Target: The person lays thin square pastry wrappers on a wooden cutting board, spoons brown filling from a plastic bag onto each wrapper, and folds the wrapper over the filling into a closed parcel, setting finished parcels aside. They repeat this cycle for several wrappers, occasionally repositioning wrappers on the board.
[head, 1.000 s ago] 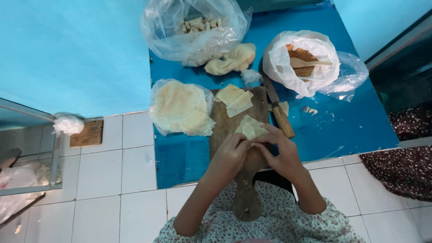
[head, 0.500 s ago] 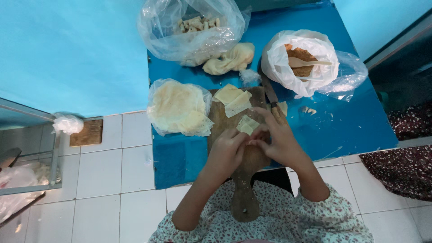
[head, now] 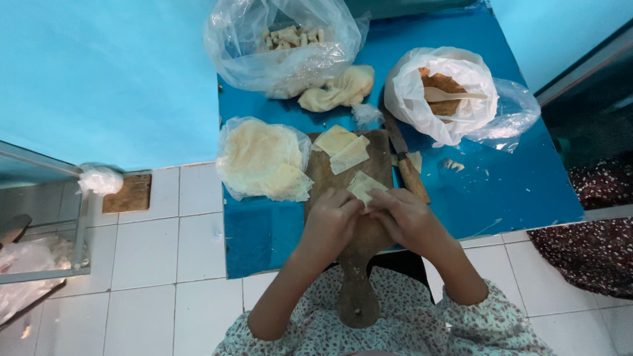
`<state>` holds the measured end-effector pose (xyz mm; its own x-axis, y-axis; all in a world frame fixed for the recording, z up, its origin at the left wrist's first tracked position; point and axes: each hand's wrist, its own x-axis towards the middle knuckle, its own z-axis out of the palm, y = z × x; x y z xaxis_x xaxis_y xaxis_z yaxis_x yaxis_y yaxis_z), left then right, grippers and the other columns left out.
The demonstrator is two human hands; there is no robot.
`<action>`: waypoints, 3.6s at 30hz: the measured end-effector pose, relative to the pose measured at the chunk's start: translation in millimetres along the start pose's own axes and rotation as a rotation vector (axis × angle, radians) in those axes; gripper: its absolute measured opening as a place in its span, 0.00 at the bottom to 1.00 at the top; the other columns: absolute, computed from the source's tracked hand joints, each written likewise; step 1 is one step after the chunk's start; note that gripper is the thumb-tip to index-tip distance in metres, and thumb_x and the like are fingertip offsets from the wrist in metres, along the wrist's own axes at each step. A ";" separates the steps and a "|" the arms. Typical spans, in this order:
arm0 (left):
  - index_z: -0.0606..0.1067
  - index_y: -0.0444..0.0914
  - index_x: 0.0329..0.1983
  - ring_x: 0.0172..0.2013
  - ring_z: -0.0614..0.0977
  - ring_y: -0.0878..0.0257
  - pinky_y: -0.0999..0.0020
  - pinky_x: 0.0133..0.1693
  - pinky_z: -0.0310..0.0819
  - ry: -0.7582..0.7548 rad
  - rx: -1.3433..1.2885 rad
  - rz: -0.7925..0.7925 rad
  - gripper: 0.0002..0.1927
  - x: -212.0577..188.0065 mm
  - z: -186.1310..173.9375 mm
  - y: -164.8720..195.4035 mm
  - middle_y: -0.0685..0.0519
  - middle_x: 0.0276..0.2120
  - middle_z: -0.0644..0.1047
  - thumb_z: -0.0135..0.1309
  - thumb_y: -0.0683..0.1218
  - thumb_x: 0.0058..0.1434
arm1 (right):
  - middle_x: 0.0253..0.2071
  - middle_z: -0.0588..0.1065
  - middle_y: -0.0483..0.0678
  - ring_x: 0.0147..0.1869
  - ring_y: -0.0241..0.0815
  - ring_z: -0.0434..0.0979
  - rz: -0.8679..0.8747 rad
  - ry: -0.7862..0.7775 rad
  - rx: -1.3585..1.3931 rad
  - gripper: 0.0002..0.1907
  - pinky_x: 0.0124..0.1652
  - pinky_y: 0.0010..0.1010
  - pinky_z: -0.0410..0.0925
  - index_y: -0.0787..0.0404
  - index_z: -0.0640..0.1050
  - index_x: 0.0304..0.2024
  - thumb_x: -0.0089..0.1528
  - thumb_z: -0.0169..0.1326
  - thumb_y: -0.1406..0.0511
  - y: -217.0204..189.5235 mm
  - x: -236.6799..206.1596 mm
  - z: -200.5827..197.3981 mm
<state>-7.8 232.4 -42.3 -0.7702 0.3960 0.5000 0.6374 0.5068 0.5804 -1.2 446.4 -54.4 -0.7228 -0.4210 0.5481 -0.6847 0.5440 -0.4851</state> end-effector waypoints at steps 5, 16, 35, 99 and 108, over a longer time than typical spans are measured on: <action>0.76 0.34 0.35 0.41 0.75 0.49 0.54 0.42 0.69 -0.054 0.177 0.182 0.07 1.3 -5.5 -1.4 0.48 0.37 0.74 0.60 0.41 0.55 | 0.42 0.79 0.52 0.46 0.51 0.82 0.080 -0.042 0.076 0.29 0.44 0.39 0.73 0.62 0.69 0.62 0.60 0.63 0.71 -2.8 7.9 -4.0; 0.77 0.36 0.31 0.43 0.74 0.47 0.53 0.44 0.70 -0.064 0.121 0.104 0.04 12.9 3.4 -12.9 0.47 0.37 0.74 0.54 0.37 0.51 | 0.31 0.82 0.50 0.40 0.49 0.85 0.456 -0.159 0.196 0.38 0.41 0.40 0.72 0.61 0.63 0.64 0.53 0.63 0.73 -8.9 47.0 -18.5; 0.80 0.42 0.27 0.46 0.71 0.48 0.50 0.43 0.60 -0.115 0.286 -0.084 0.02 33.1 4.9 -13.2 0.51 0.38 0.73 0.61 0.42 0.49 | 0.43 0.78 0.50 0.50 0.54 0.72 0.094 -0.047 -0.219 0.32 0.54 0.47 0.62 0.57 0.70 0.61 0.54 0.63 0.72 -5.0 36.6 -4.4; 0.76 0.32 0.43 0.37 0.78 0.60 0.63 0.41 0.72 -0.148 -0.555 -0.331 0.14 16.3 4.3 -44.3 0.51 0.33 0.75 0.48 0.48 0.73 | 0.53 0.75 0.58 0.63 0.57 0.72 -0.205 0.326 -0.186 0.23 0.60 0.52 0.62 0.56 0.68 0.55 0.58 0.57 0.73 -14.3 5.8 1.3; 0.77 0.35 0.45 0.35 0.80 0.56 0.61 0.39 0.73 0.345 0.031 0.008 0.06 109.9 -73.2 -67.6 0.48 0.34 0.78 0.56 0.41 0.66 | 0.51 0.76 0.56 0.53 0.56 0.77 0.189 0.605 -0.385 0.17 0.49 0.42 0.71 0.64 0.75 0.54 0.64 0.61 0.74 52.1 23.3 -70.7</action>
<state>-133.8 185.7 20.5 -0.7087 0.1207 0.6951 0.6379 0.5303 0.5584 -47.2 516.2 -18.7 -0.5706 0.1184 0.8126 -0.3918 0.8304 -0.3961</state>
